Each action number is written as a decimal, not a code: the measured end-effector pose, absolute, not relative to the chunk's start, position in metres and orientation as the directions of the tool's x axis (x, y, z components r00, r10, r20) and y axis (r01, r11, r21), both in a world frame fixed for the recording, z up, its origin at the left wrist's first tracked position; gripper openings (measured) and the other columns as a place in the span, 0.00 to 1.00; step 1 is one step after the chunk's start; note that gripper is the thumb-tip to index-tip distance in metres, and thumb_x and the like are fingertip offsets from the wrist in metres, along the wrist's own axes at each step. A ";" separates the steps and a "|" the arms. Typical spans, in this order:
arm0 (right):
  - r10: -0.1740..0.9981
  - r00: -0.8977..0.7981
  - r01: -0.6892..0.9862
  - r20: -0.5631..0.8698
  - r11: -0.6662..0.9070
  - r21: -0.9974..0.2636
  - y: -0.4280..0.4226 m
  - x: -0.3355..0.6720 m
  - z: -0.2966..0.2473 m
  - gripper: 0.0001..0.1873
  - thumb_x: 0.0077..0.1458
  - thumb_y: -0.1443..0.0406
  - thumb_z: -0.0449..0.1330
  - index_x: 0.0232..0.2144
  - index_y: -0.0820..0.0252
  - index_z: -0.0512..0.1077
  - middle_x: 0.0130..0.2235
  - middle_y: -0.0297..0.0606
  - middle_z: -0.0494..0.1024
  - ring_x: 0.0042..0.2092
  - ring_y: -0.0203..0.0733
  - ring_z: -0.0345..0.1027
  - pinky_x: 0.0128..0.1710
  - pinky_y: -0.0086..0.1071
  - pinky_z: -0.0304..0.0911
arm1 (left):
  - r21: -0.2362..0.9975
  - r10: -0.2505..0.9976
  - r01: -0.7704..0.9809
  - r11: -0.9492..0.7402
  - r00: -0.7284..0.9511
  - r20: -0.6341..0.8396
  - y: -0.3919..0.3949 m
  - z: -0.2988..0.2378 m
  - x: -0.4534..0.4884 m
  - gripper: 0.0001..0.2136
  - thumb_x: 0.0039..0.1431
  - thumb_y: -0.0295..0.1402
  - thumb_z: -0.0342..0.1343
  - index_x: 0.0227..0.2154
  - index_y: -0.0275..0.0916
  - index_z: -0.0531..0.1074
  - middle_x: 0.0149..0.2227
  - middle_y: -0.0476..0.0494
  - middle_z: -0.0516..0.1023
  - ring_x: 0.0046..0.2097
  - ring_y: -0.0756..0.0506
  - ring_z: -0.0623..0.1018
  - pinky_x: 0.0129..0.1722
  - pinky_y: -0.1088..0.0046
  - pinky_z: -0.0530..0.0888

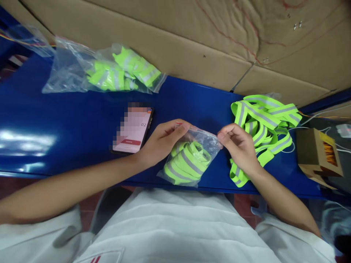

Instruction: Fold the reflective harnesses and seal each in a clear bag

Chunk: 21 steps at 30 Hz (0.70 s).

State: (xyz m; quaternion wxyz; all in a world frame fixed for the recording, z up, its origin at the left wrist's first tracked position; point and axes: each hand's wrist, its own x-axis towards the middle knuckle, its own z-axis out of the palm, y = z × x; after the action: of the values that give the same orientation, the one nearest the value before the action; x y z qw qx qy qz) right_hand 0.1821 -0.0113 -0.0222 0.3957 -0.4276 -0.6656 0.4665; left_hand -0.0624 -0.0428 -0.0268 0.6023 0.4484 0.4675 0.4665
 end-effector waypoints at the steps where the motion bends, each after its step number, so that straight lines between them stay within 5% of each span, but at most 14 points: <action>1: 0.937 -0.327 0.196 0.123 0.195 -0.961 -0.011 0.183 -0.022 0.13 0.64 0.55 0.68 0.35 0.57 0.75 0.29 0.31 0.74 0.28 0.32 0.67 0.28 0.27 0.65 | 0.980 0.983 -0.124 0.154 0.118 -0.140 -0.043 -0.027 -0.063 0.18 0.64 0.50 0.64 0.39 0.39 0.84 0.39 0.44 0.86 0.42 0.44 0.84 0.46 0.73 0.79; 5: 0.922 -0.385 0.210 0.044 0.133 -0.969 -0.012 0.185 -0.027 0.16 0.63 0.51 0.67 0.39 0.57 0.77 0.28 0.31 0.75 0.28 0.33 0.68 0.27 0.27 0.66 | 0.927 0.959 -0.280 0.248 0.208 -0.194 -0.043 -0.035 -0.065 0.16 0.66 0.49 0.63 0.41 0.40 0.84 0.39 0.43 0.87 0.42 0.44 0.85 0.48 0.72 0.79; 9: 0.909 -0.416 0.223 0.000 0.102 -0.970 -0.014 0.187 -0.031 0.16 0.64 0.52 0.67 0.32 0.58 0.76 0.25 0.30 0.74 0.26 0.32 0.67 0.27 0.26 0.64 | 0.825 0.891 -0.391 0.408 0.366 -0.267 -0.040 -0.039 -0.069 0.21 0.64 0.51 0.63 0.40 0.35 0.84 0.39 0.36 0.88 0.41 0.39 0.86 0.45 0.66 0.81; 16: 0.919 -0.394 0.167 -0.012 0.059 -0.984 -0.016 0.196 -0.038 0.13 0.63 0.53 0.68 0.37 0.56 0.78 0.29 0.31 0.78 0.28 0.34 0.71 0.29 0.28 0.69 | 0.847 0.919 -0.404 0.344 0.330 -0.216 -0.041 -0.037 -0.073 0.21 0.63 0.52 0.65 0.43 0.38 0.84 0.41 0.40 0.88 0.43 0.43 0.85 0.46 0.71 0.80; 21: 0.919 -0.365 0.213 0.150 0.239 -0.947 -0.018 0.195 -0.039 0.11 0.64 0.57 0.67 0.47 0.53 0.78 0.35 0.33 0.79 0.32 0.34 0.72 0.32 0.28 0.70 | 0.858 0.908 -0.347 0.379 0.319 -0.272 -0.044 -0.042 -0.070 0.19 0.51 0.44 0.76 0.43 0.39 0.84 0.42 0.43 0.87 0.42 0.46 0.84 0.45 0.74 0.78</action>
State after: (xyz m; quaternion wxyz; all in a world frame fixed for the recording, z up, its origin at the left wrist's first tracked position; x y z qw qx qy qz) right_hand 0.1949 -0.0183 -0.0391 0.3846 -0.4120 -0.6867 0.4591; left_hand -0.0702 -0.0443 -0.0422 0.7305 0.3552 0.3950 0.4293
